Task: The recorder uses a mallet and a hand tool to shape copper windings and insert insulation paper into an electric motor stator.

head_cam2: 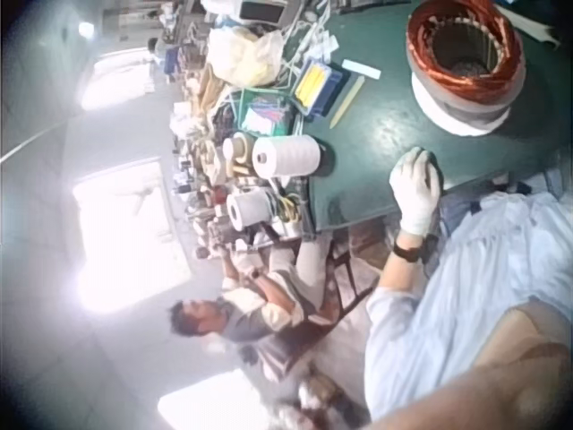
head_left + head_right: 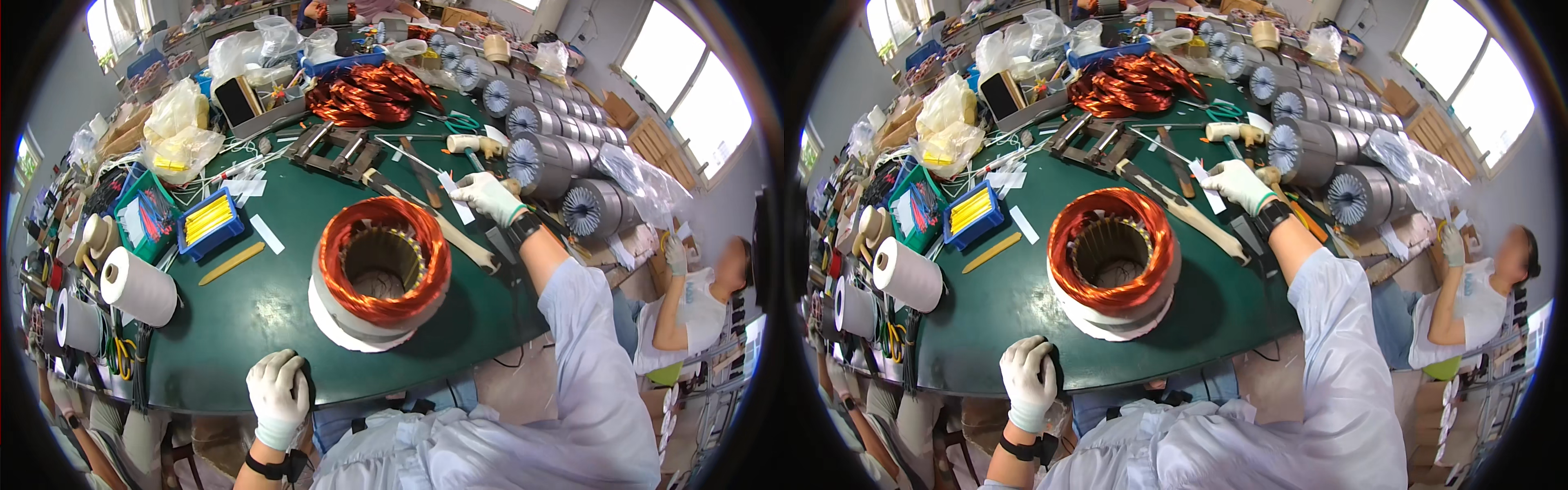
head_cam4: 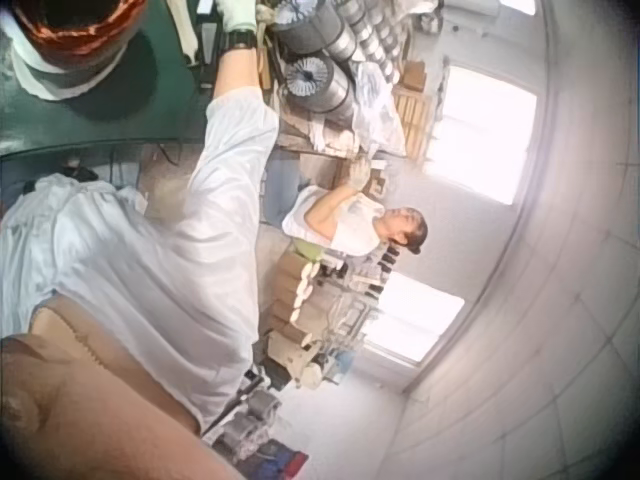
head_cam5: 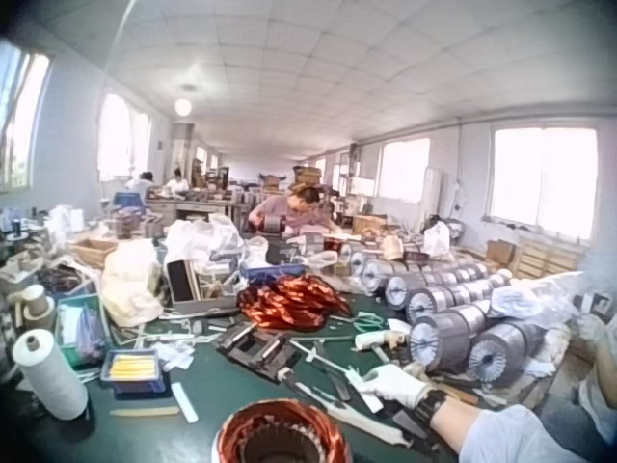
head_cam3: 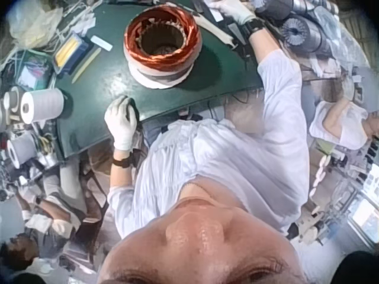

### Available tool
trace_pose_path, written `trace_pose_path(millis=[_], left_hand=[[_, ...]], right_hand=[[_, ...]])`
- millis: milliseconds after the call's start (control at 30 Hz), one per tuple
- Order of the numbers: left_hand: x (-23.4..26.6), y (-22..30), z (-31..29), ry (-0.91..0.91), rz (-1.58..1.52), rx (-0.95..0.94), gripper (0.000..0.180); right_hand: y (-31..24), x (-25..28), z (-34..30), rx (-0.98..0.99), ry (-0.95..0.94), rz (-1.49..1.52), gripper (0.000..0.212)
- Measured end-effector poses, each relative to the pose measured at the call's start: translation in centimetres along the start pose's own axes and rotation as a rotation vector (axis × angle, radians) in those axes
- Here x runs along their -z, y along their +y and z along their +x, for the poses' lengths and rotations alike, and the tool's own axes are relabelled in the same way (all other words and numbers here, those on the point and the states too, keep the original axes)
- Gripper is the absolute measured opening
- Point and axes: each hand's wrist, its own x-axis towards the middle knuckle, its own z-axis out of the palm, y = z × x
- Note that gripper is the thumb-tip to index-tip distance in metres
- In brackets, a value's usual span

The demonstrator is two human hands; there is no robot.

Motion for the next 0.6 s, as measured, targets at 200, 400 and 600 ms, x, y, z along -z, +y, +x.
trace_pose_path(millis=[200,400,600], left_hand=[[1.8,4.8,2.1,0.061,-0.359,-0.112,0.029],[2.7,13.6,8.0,-0.385,-0.934,0.182,0.05],[1.5,15.3,7.4,-0.262,-1.216,0.301,0.023]], right_hand=[[-6.6,0.3,-16.2,0.036,-0.111,0.348,0.034],[-8.2,-2.2,-27.6,-0.011,-0.28,0.514,0.038],[-6.2,-3.8,-31.0,-0.036,-0.376,0.605,0.03]])
